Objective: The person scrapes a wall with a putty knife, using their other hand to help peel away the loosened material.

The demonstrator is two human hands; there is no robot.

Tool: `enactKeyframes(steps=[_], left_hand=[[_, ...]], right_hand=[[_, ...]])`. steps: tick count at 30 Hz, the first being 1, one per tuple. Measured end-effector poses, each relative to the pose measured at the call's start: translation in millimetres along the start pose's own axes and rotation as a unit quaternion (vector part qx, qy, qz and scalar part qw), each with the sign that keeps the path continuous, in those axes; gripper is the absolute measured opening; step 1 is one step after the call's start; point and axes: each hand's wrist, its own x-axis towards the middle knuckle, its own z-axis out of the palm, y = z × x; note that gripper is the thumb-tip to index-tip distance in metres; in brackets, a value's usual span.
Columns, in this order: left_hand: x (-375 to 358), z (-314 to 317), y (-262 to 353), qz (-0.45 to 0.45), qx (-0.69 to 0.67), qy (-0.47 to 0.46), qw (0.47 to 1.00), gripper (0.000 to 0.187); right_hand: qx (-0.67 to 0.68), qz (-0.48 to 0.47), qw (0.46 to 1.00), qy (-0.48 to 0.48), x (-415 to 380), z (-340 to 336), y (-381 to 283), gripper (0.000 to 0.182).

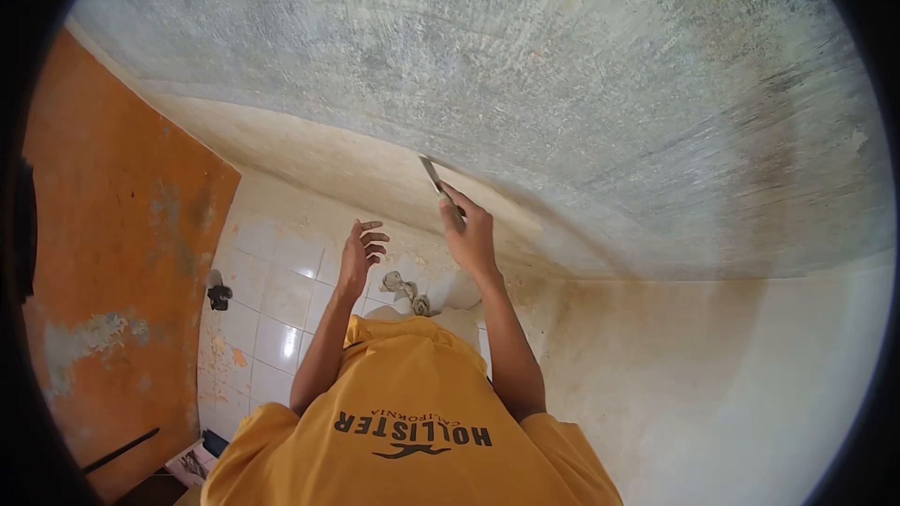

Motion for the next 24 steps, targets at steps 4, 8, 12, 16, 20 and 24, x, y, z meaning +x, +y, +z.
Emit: enactKeyframes(steps=[4,8,12,16,20,24], left_hand=[[-15.3,-12.4,4.5,0.032,0.017,0.022,0.999,0.057],[-1.7,-25.1,-9.9,0.009,0.006,0.065,0.998,0.059],[-2.0,-7.9,16.2,0.028,0.012,0.012,0.999,0.056],[1.0,-3.6,17.2,0.035,0.006,-0.004,0.999,0.056],[4.6,-6.4,-3.7,-0.015,0.016,-0.002,1.000,0.056],[1.3,-8.0,5.6,-0.007,0.012,-0.011,1.000,0.055]], right_hand=[[0.007,0.039,0.999,0.026,-21.0,-30.4,2.3,0.035],[-0.004,0.081,0.997,0.002,-12.5,-31.1,-2.2,0.035],[-0.018,-0.020,0.999,0.046,-9.4,-0.6,2.6,0.036],[-0.014,0.044,0.999,0.029,-19.4,-35.8,-3.0,0.035],[-0.018,0.007,1.000,0.021,-6.2,-8.6,7.0,0.035],[-0.029,-0.032,0.997,0.062,-16.3,-18.6,13.2,0.034]])
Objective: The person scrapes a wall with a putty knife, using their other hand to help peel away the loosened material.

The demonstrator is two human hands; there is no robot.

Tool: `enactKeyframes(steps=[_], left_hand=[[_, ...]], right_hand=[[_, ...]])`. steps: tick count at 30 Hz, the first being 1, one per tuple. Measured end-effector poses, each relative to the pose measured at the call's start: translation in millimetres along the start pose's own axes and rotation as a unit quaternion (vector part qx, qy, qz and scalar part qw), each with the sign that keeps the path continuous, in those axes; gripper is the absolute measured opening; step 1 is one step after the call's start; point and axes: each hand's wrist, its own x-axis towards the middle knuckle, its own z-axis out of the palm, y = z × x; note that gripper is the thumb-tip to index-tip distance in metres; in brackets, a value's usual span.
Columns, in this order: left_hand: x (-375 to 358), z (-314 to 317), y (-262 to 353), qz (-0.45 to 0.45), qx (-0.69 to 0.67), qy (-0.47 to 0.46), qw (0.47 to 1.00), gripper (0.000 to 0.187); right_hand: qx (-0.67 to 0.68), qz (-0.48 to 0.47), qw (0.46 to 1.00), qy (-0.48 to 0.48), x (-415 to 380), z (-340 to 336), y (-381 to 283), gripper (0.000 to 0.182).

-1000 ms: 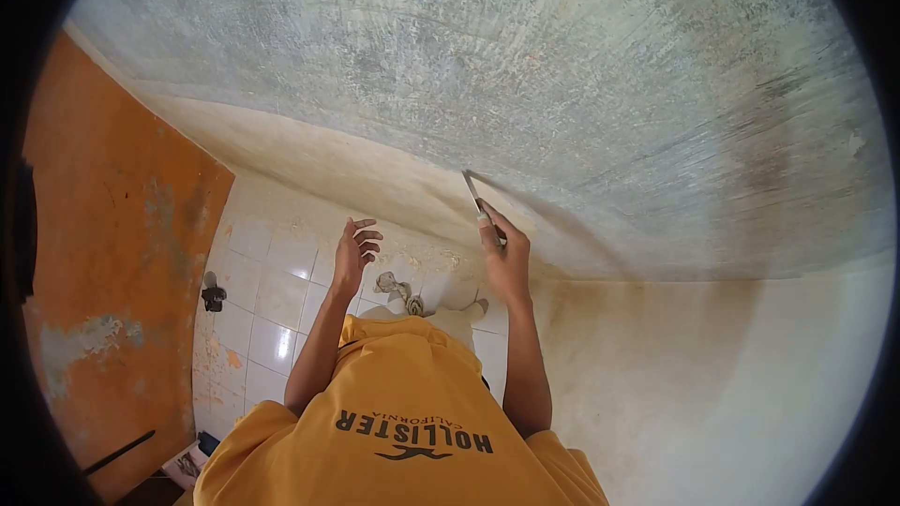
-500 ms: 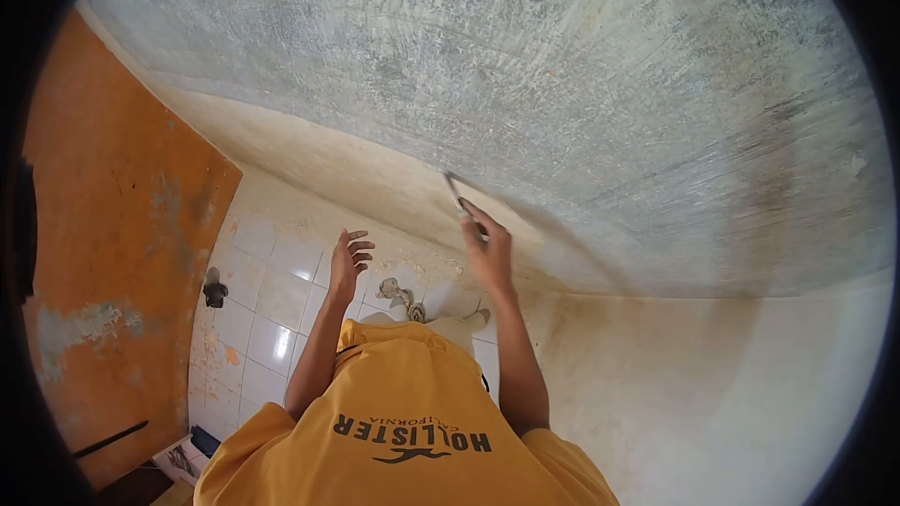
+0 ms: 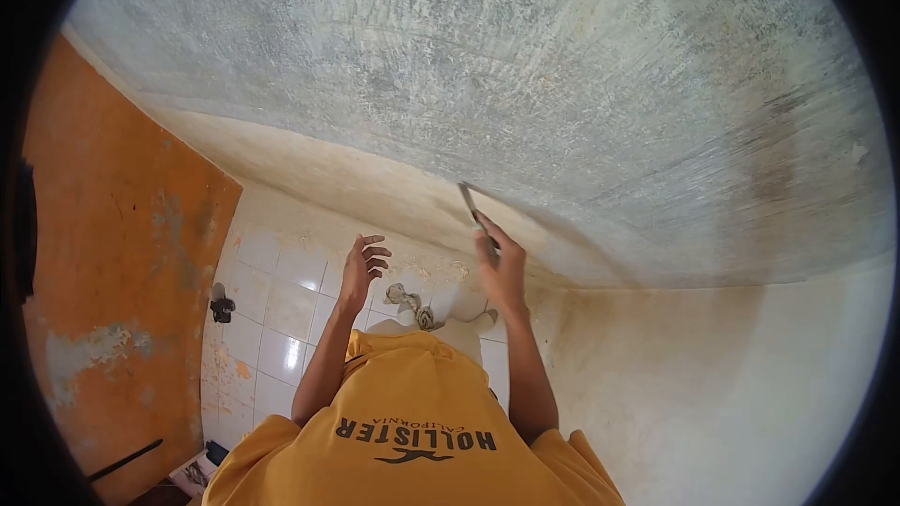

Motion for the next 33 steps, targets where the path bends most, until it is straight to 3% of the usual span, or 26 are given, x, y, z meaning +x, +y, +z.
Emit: enactKeyframes(steps=[2,7,11,14,15,18,22,23,26,30,33], left_hand=[[3.9,-7.8,-4.5,0.003,-0.013,0.019,1.000,0.055],[11.7,-9.7,-5.0,-0.020,-0.025,0.027,0.999,0.053],[10.2,-6.0,0.9,0.005,-0.029,0.012,1.000,0.052],[11.6,-5.4,-7.5,-0.016,-0.033,0.014,0.999,0.053],[10.1,-4.0,-9.5,-0.023,-0.035,0.015,0.999,0.053],[3.9,-7.5,-7.9,-0.019,-0.037,0.017,0.999,0.053],[-4.8,-20.0,-10.0,-0.004,-0.037,0.041,0.998,0.054],[-5.0,-22.7,-12.2,-0.007,-0.032,0.053,0.998,0.054],[-2.4,-25.0,-11.5,-0.015,-0.034,0.056,0.998,0.054],[-1.4,-18.7,-3.8,0.011,-0.044,0.036,0.998,0.053],[0.2,-16.1,-6.2,-0.001,-0.042,0.033,0.999,0.052]], right_hand=[[0.030,0.083,0.996,-0.027,1.5,-18.5,-11.5,0.034],[-0.028,0.033,0.999,-0.024,0.0,-14.8,-9.0,0.035],[0.022,0.073,0.997,-0.028,-2.4,-33.1,-3.6,0.035],[0.022,0.037,0.998,-0.048,9.0,1.1,-7.2,0.035],[-0.003,0.064,0.996,-0.055,9.8,11.3,-15.7,0.034],[0.003,-0.017,1.000,-0.004,1.3,11.4,-7.3,0.035],[0.013,0.073,0.997,-0.037,-0.9,-17.6,-9.6,0.036],[0.012,0.038,0.999,-0.029,3.8,-4.6,-10.1,0.036],[-0.012,0.047,0.998,-0.028,5.2,18.5,-19.8,0.036],[0.026,0.119,0.992,-0.021,-6.2,-1.8,-20.9,0.035],[0.019,0.105,0.992,-0.061,2.0,-4.7,-7.5,0.035]])
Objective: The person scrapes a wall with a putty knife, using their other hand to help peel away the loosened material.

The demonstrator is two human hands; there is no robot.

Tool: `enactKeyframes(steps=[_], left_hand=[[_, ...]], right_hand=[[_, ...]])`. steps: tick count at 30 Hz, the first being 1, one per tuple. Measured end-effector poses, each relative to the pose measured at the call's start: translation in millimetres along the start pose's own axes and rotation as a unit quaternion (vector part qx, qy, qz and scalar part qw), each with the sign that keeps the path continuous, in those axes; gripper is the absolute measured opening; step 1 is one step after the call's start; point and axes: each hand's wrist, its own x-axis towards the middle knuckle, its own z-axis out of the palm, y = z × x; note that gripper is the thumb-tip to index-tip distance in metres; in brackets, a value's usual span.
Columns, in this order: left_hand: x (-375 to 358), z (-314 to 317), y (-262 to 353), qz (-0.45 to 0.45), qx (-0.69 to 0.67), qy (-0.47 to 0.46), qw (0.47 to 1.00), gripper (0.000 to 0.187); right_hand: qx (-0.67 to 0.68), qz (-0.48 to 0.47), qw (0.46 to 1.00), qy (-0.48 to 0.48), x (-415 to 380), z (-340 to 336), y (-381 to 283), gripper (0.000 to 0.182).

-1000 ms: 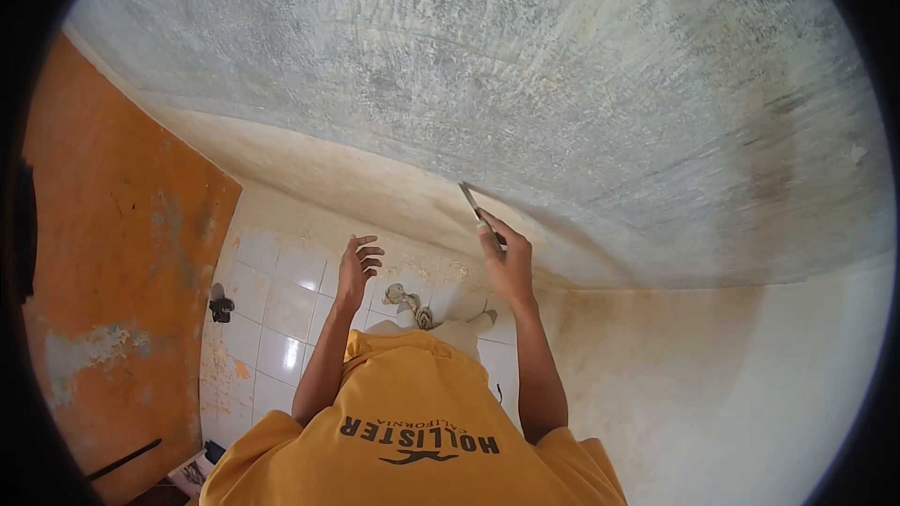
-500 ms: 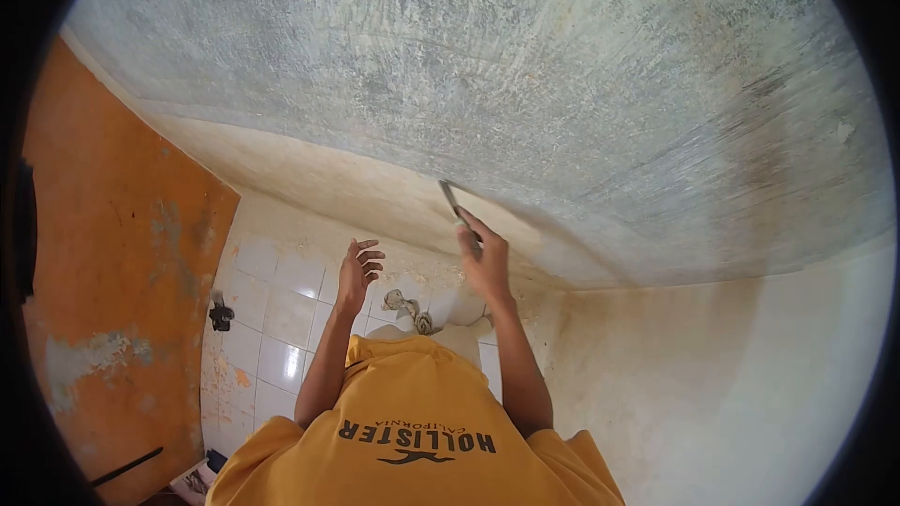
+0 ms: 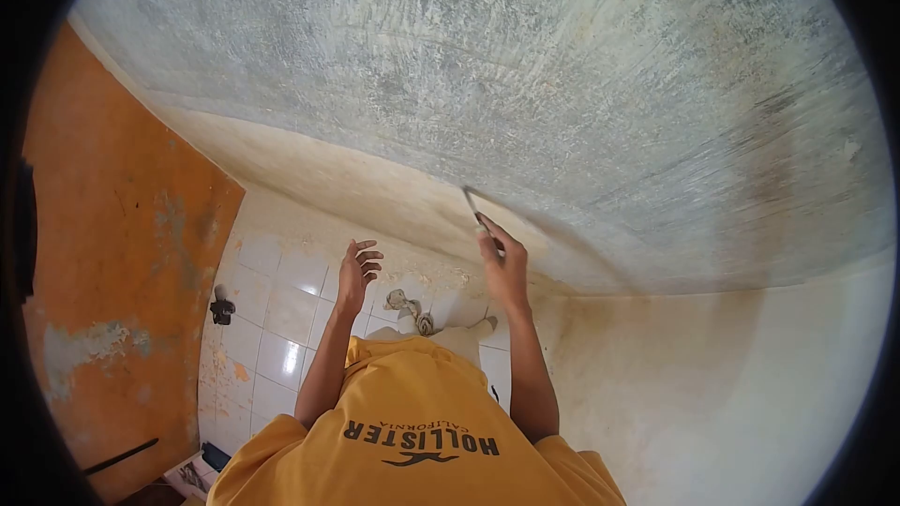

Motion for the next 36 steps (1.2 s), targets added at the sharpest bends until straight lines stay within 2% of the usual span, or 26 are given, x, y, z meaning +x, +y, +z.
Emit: enactKeyframes(steps=[1,2,5,9,13,17,18,21,22,25,29,30,34,36], left_hand=[[2.1,1.5,-1.5,-0.003,0.002,-0.003,1.000,0.052],[3.0,2.0,-3.8,-0.007,0.004,-0.006,1.000,0.052],[2.3,8.5,-0.5,-0.003,0.008,-0.023,1.000,0.053],[2.5,8.2,0.2,0.002,0.015,-0.011,1.000,0.053],[4.2,8.7,-3.2,-0.009,0.019,-0.009,1.000,0.053],[3.4,8.4,-3.0,0.001,0.012,-0.013,1.000,0.053],[5.1,8.3,-2.3,0.001,0.011,-0.010,1.000,0.052],[4.8,10.6,-7.9,-0.006,0.011,-0.009,1.000,0.054],[4.7,11.8,-8.3,-0.006,0.012,-0.014,1.000,0.055],[3.1,10.8,-1.4,0.013,0.016,-0.025,0.999,0.057],[-5.8,2.0,0.1,0.015,0.003,-0.002,1.000,0.052],[-5.3,0.2,-0.8,0.009,0.003,0.007,1.000,0.052],[-3.2,-4.4,0.8,0.010,0.007,0.016,1.000,0.053],[-1.0,-5.2,3.1,0.016,0.007,0.011,1.000,0.053]], right_hand=[[-0.003,0.003,1.000,-0.017,7.5,1.4,2.9,0.035],[0.001,-0.079,0.997,0.013,16.5,21.2,9.3,0.035],[-0.012,-0.088,0.996,0.033,10.3,27.8,3.9,0.035],[0.030,-0.033,0.999,0.029,-1.0,3.5,-3.1,0.036],[-0.032,-0.073,0.996,0.032,7.4,26.4,-4.9,0.036],[0.020,-0.003,0.999,0.039,-8.2,11.2,-14.6,0.035],[0.011,0.038,0.999,0.018,-8.8,3.0,-20.4,0.036],[0.017,-0.030,0.999,-0.002,10.4,24.3,-19.6,0.036],[-0.004,-0.021,1.000,0.000,14.5,37.3,-24.6,0.035],[-0.011,-0.079,0.996,0.034,8.0,46.4,-18.3,0.035],[0.024,0.012,0.999,0.035,0.8,25.7,-18.9,0.035],[-0.009,0.007,1.000,0.015,7.4,30.4,-15.7,0.035],[-0.005,-0.067,0.997,0.048,9.9,55.6,-15.9,0.035],[0.014,-0.029,0.999,0.041,0.1,41.7,-24.3,0.035]])
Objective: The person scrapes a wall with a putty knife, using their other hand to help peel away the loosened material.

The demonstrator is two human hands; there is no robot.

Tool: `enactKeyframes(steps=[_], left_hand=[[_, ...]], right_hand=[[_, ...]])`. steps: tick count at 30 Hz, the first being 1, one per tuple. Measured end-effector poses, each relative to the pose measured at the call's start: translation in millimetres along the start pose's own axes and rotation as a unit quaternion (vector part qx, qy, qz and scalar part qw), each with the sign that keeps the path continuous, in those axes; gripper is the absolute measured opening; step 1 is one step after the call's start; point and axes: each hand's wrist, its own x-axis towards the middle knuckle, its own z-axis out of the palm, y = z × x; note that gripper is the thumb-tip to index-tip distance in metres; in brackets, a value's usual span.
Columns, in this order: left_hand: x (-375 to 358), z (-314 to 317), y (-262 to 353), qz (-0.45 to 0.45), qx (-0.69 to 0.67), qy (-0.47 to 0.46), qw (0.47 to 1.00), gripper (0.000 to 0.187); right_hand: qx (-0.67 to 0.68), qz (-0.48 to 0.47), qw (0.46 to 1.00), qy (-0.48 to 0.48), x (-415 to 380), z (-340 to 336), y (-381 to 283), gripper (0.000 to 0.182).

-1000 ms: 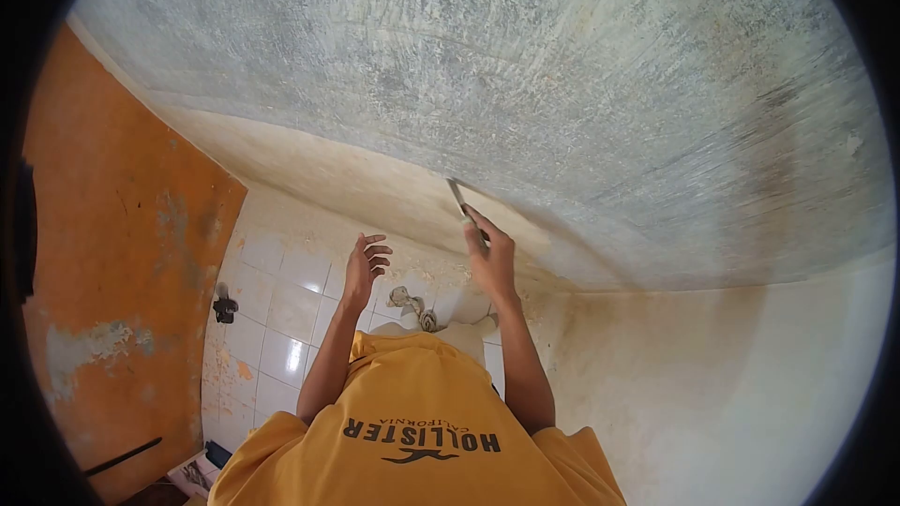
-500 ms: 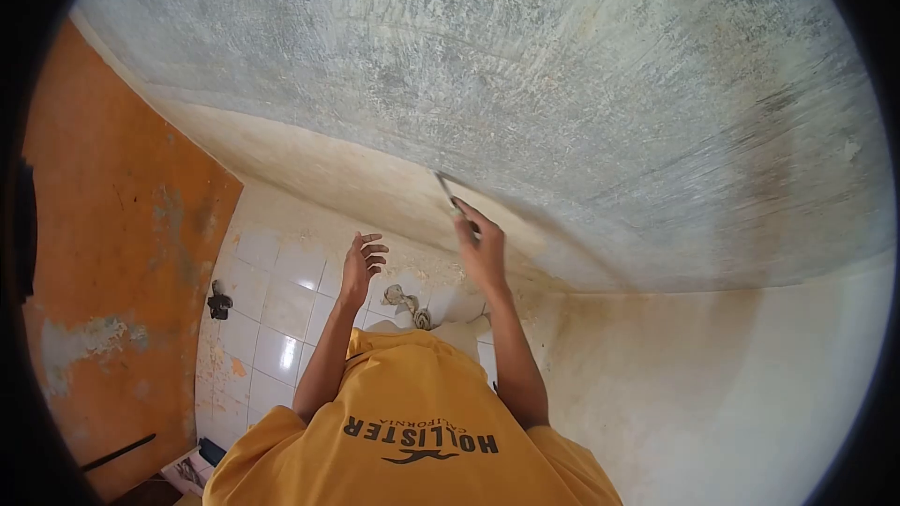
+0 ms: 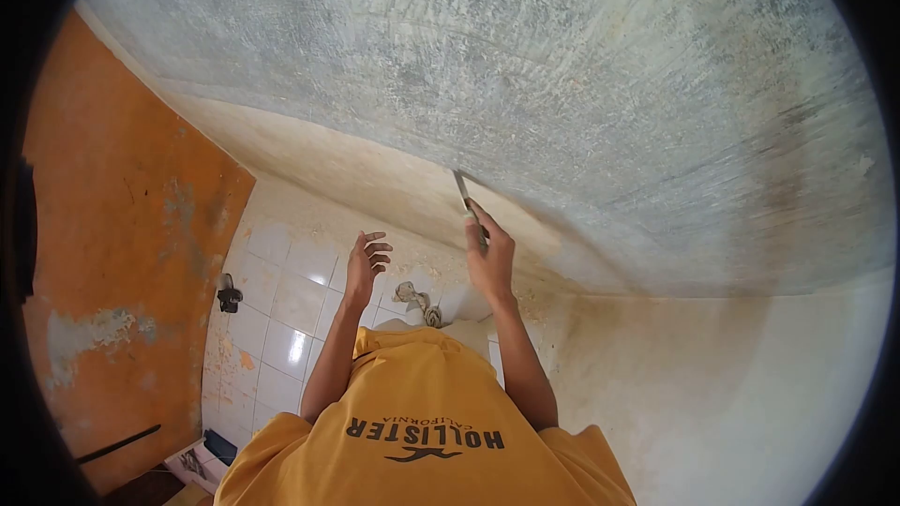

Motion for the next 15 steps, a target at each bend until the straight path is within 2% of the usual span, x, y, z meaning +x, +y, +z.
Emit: enactKeyframes(steps=[2,5,9,10,13,15], left_hand=[[2.7,-0.2,-2.9,-0.007,-0.001,0.002,1.000,0.053],[8.6,1.8,-10.0,-0.013,0.009,-0.002,1.000,0.058],[6.9,10.2,-10.1,-0.002,0.020,-0.027,0.999,0.059],[6.7,11.4,-11.5,-0.002,0.022,-0.029,0.999,0.059],[12.5,12.3,-13.0,-0.009,0.026,-0.030,0.999,0.059],[10.4,15.1,-16.5,-0.012,0.026,-0.033,0.999,0.059]], right_hand=[[0.001,0.031,0.999,-0.011,2.2,-3.6,-6.0,0.036],[-0.026,-0.072,0.997,0.025,7.7,17.9,14.4,0.035],[0.002,-0.020,1.000,0.008,-2.7,-0.6,-4.1,0.036],[-0.004,0.018,1.000,-0.013,-4.6,-9.9,-6.1,0.037],[0.012,-0.019,1.000,0.002,1.8,-7.2,-2.9,0.036],[-0.028,-0.036,0.999,-0.019,12.2,0.0,-1.1,0.037]])
